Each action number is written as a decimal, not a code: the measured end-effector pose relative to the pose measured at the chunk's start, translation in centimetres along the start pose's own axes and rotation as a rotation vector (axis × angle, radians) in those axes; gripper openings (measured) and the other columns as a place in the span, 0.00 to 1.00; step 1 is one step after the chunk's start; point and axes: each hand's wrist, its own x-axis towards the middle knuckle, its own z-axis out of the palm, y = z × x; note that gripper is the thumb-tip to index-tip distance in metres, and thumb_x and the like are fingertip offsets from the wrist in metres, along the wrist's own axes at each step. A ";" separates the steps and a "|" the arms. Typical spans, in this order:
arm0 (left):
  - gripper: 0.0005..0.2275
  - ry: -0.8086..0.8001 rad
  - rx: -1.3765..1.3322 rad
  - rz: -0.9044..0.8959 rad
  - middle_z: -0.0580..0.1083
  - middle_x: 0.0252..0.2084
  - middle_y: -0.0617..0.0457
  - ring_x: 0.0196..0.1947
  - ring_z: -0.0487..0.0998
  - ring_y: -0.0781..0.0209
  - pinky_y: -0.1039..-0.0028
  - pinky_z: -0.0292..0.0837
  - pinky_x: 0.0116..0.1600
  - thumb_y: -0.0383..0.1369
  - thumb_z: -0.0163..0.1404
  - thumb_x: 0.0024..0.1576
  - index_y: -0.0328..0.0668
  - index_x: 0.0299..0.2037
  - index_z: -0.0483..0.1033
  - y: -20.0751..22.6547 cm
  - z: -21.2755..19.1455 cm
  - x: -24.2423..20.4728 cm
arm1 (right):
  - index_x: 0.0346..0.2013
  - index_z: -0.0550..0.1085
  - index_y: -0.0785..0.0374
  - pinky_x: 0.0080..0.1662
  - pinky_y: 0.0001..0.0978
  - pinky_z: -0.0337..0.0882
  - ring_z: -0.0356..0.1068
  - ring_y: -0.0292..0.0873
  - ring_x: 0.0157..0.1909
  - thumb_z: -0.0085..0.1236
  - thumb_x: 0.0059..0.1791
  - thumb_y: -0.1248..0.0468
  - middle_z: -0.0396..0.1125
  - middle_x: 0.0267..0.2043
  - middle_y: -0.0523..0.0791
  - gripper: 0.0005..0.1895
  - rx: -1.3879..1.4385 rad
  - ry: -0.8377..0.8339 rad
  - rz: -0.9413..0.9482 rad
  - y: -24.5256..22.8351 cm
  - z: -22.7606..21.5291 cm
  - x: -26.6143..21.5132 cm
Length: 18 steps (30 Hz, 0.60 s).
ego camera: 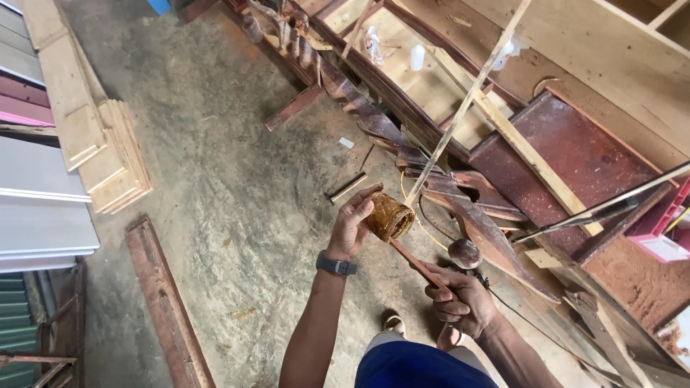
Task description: The person applies wood glue to the joints of a wooden furniture leg using a small brush. They repeatedly dip the brush into a container of glue and spread it along the carved edges and joints of the leg.
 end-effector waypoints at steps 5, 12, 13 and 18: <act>0.19 0.044 -0.031 0.032 0.73 0.63 0.43 0.55 0.79 0.50 0.63 0.81 0.54 0.29 0.52 0.62 0.34 0.64 0.71 -2.9 -0.8 0.9 | 0.62 0.68 0.52 0.14 0.20 0.47 0.45 0.25 0.10 0.33 0.54 0.69 0.53 0.19 0.36 0.24 0.277 -0.238 0.027 1.4 -3.7 0.2; 0.18 0.200 -0.072 -0.075 0.78 0.56 0.42 0.50 0.81 0.52 0.67 0.82 0.46 0.38 0.48 0.65 0.38 0.63 0.72 -7.2 -0.4 2.0 | 0.36 0.66 0.55 0.15 0.18 0.48 0.48 0.25 0.12 0.39 0.55 0.66 0.57 0.22 0.36 0.07 0.421 -0.300 0.013 1.6 -7.2 -0.2; 0.19 0.302 -0.133 -0.128 0.78 0.55 0.41 0.49 0.81 0.50 0.68 0.82 0.44 0.40 0.48 0.64 0.37 0.60 0.74 -7.9 -0.1 2.0 | 0.31 0.65 0.56 0.15 0.18 0.51 0.49 0.25 0.12 0.39 0.55 0.65 0.58 0.22 0.37 0.08 0.400 -0.305 0.010 1.5 -8.4 -0.3; 0.27 0.389 -0.254 -0.185 0.76 0.58 0.41 0.54 0.78 0.41 0.49 0.80 0.53 0.50 0.54 0.61 0.45 0.66 0.70 -10.2 1.2 1.9 | 0.65 0.66 0.62 0.12 0.19 0.54 0.54 0.24 0.07 0.42 0.51 0.68 0.54 0.19 0.37 0.25 0.297 -0.075 -0.132 -0.5 -9.9 -2.3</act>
